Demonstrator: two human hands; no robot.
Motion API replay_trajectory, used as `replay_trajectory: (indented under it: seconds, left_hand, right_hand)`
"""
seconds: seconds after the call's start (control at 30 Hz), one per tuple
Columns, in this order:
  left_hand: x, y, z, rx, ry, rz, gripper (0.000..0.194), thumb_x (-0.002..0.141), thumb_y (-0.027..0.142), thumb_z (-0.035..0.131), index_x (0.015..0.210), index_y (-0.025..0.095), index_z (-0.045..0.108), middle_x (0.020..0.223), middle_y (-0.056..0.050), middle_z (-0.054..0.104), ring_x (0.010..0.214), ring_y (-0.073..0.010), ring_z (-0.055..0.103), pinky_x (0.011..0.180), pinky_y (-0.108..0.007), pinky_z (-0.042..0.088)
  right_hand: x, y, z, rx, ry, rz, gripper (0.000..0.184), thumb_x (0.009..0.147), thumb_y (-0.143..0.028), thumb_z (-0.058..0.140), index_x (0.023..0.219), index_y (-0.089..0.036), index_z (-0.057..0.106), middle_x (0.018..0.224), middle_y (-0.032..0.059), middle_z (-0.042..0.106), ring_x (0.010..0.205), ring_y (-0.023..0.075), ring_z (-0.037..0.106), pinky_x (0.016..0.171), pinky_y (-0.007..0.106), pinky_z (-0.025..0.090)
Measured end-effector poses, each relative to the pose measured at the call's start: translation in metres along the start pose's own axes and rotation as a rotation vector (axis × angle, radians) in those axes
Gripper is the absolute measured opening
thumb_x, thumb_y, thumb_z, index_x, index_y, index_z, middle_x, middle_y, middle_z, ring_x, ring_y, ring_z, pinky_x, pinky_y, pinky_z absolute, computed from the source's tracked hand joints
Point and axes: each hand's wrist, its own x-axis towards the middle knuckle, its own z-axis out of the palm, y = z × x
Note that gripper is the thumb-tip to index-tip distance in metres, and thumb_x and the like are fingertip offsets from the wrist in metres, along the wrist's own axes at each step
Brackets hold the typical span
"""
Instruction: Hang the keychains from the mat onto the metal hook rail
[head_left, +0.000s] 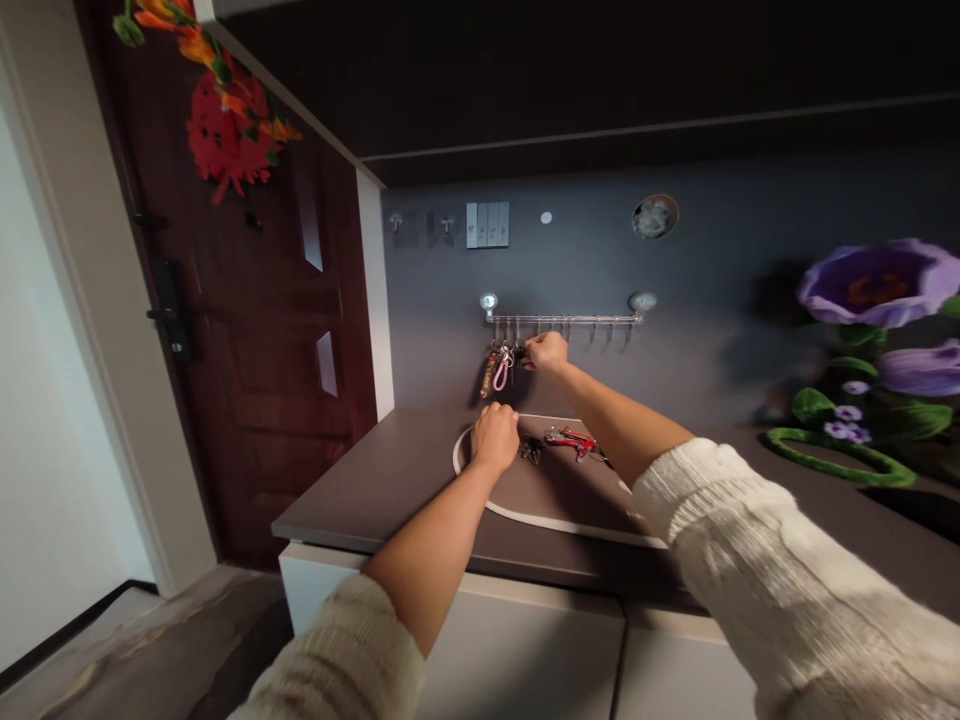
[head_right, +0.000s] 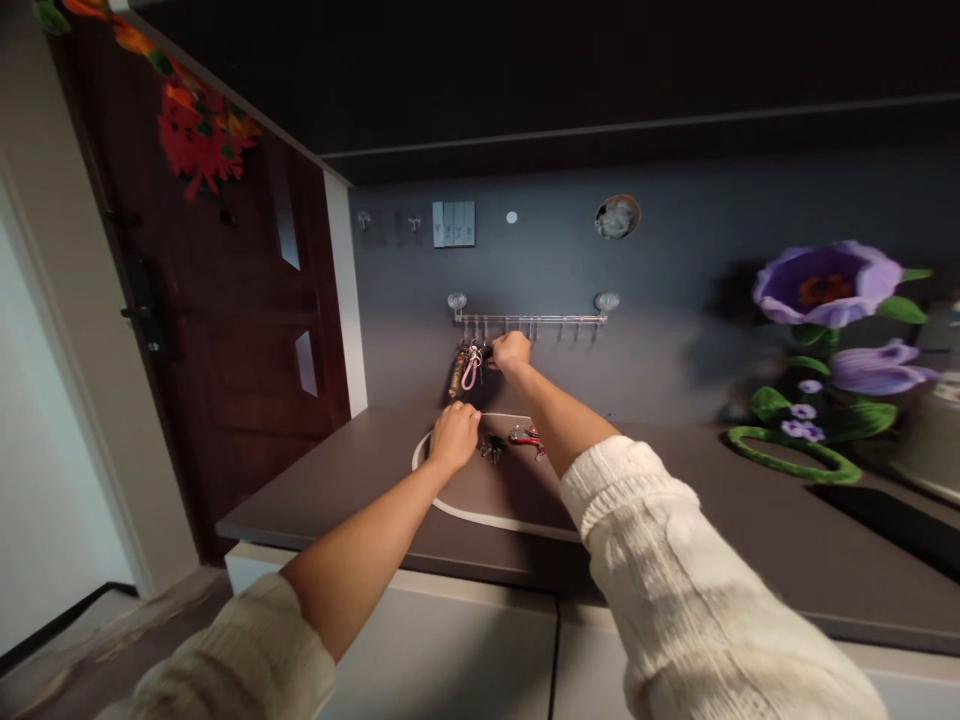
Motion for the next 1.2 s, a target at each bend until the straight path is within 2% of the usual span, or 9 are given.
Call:
replay_trajectory:
  seconds: [0.17, 0.37, 0.63, 0.83, 1.03, 1.2]
  left_hand:
    - [0.000, -0.002, -0.001, -0.025, 0.020, -0.002, 0.032, 0.089, 0.026, 0.030, 0.089, 0.016, 0.059, 0.095, -0.009, 0.059, 0.093, -0.0186, 0.053, 0.080, -0.029, 0.040]
    - [0.000, -0.005, -0.003, -0.100, -0.004, -0.021, 0.029, 0.089, 0.025, 0.032, 0.092, 0.018, 0.060, 0.097, -0.007, 0.059, 0.093, -0.0164, 0.054, 0.081, -0.027, 0.039]
    - [-0.003, -0.009, -0.003, -0.200, -0.045, 0.003, 0.024, 0.086, 0.023, 0.040, 0.093, 0.019, 0.062, 0.098, -0.006, 0.059, 0.095, -0.0148, 0.053, 0.084, -0.026, 0.039]
    - [-0.007, -0.012, -0.003, -0.199, -0.103, 0.049, 0.023, 0.083, 0.020, 0.043, 0.096, 0.019, 0.062, 0.101, -0.006, 0.059, 0.098, -0.0153, 0.052, 0.088, -0.027, 0.038]
    - [-0.008, -0.013, -0.002, -0.132, -0.166, 0.034, 0.024, 0.082, 0.023, 0.044, 0.096, 0.019, 0.063, 0.100, -0.007, 0.060, 0.097, -0.0155, 0.052, 0.089, -0.027, 0.038]
    - [-0.003, -0.014, 0.001, -0.078, -0.217, 0.081, 0.026, 0.082, 0.027, 0.044, 0.090, 0.019, 0.067, 0.098, -0.007, 0.063, 0.095, -0.0170, 0.054, 0.089, -0.027, 0.038]
  right_hand:
    - [-0.012, 0.001, -0.009, 0.001, -0.022, 0.007, 0.010, 0.074, -0.008, 0.050, 0.070, -0.011, 0.059, 0.063, 0.0068, 0.061, 0.045, 0.0106, 0.056, 0.041, 0.022, 0.048]
    - [-0.043, 0.004, -0.030, -0.017, -0.084, 0.002, 0.012, 0.076, -0.011, 0.047, 0.069, -0.012, 0.057, 0.063, 0.0044, 0.060, 0.044, 0.0076, 0.053, 0.042, 0.020, 0.047]
    - [-0.093, 0.034, -0.058, -0.050, -0.197, 0.009, 0.010, 0.079, -0.016, 0.047, 0.075, -0.013, 0.055, 0.077, 0.0059, 0.064, 0.046, 0.0064, 0.053, 0.041, 0.017, 0.043]
    - [-0.127, 0.057, -0.072, -0.172, -0.246, -0.043, 0.012, 0.080, -0.018, 0.045, 0.081, -0.014, 0.056, 0.074, 0.0044, 0.064, 0.044, 0.0061, 0.051, 0.043, 0.017, 0.040]
    - [-0.135, 0.072, -0.073, -0.390, -0.260, -0.182, 0.014, 0.080, -0.020, 0.048, 0.079, -0.014, 0.060, 0.067, 0.0019, 0.063, 0.051, 0.0076, 0.052, 0.062, 0.021, 0.042]
    - [-0.133, 0.071, -0.071, -0.468, -0.308, -0.254, 0.014, 0.078, -0.016, 0.047, 0.078, -0.015, 0.061, 0.069, 0.0029, 0.063, 0.058, 0.0089, 0.053, 0.066, 0.020, 0.039]
